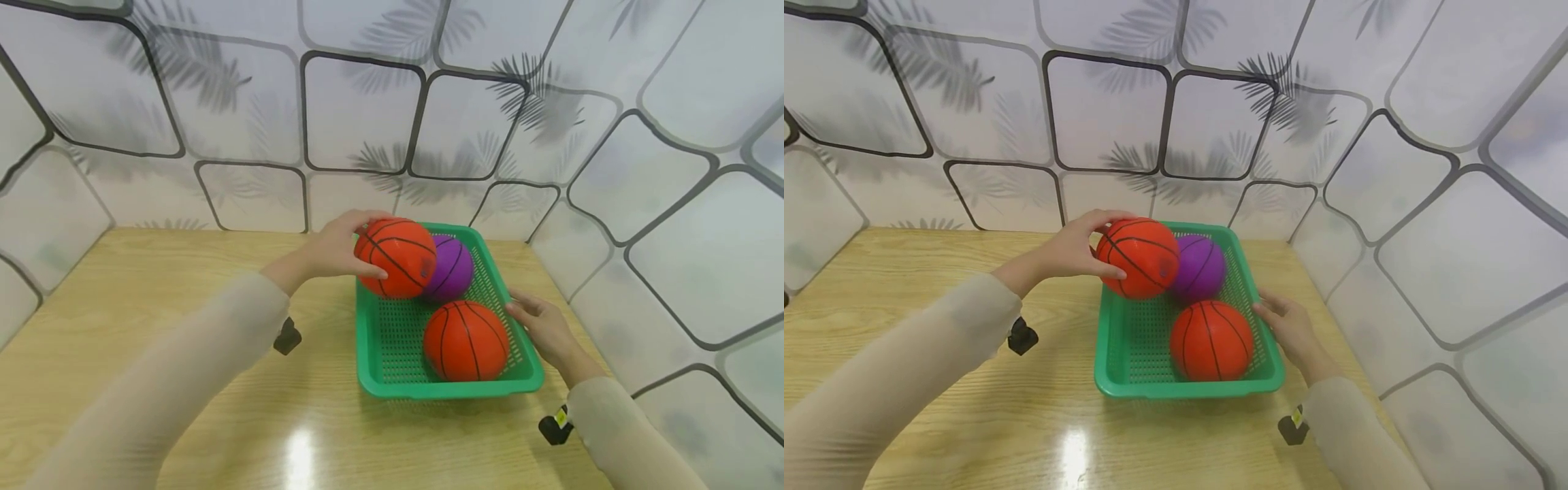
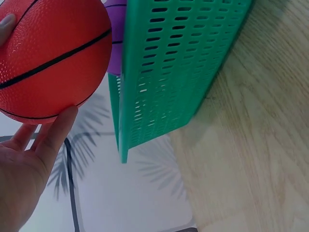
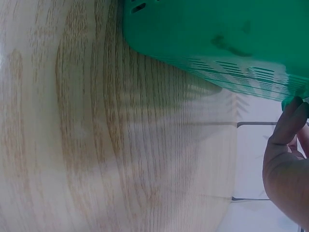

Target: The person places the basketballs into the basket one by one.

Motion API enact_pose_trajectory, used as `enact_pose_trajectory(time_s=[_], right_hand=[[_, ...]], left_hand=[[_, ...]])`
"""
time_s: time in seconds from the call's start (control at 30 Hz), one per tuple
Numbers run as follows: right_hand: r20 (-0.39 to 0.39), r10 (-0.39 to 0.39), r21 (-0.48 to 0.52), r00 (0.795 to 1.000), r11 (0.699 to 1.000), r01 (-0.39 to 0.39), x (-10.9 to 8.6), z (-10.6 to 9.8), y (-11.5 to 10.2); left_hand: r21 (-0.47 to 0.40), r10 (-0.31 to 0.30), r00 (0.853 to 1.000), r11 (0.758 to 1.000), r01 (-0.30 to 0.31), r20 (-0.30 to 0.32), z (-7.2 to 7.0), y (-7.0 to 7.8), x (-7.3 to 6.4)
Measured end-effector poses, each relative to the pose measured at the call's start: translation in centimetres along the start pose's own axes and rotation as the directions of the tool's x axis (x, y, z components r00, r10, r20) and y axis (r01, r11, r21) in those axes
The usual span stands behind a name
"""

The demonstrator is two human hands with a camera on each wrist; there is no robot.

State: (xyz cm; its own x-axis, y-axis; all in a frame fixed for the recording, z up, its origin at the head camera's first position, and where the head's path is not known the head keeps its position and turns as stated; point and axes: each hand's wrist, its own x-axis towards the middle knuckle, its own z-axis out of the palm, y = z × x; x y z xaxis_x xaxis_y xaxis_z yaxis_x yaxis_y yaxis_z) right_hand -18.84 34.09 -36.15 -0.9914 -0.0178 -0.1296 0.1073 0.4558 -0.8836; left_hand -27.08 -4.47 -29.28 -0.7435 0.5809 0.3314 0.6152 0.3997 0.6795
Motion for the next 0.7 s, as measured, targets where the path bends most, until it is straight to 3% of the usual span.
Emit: enact_pose_trajectory(time_s=[0.23, 0.7], right_hand=[[-0.003, -0.033, 0.012, 0.999, 0.999, 0.033, 0.0, 0.0, 0.2], [-0.011, -0.015, -0.014, 1.000, 1.000, 0.015, 0.0, 0.1, 0.0]], left_hand=[[0.029, 0.035, 0.999, 0.999, -0.036, 0.026, 1.7, -0.2, 0.5], [0.116, -0.054, 0.991, 0.992, 0.040, 0.121, 3.5, -0.4, 0.6]])
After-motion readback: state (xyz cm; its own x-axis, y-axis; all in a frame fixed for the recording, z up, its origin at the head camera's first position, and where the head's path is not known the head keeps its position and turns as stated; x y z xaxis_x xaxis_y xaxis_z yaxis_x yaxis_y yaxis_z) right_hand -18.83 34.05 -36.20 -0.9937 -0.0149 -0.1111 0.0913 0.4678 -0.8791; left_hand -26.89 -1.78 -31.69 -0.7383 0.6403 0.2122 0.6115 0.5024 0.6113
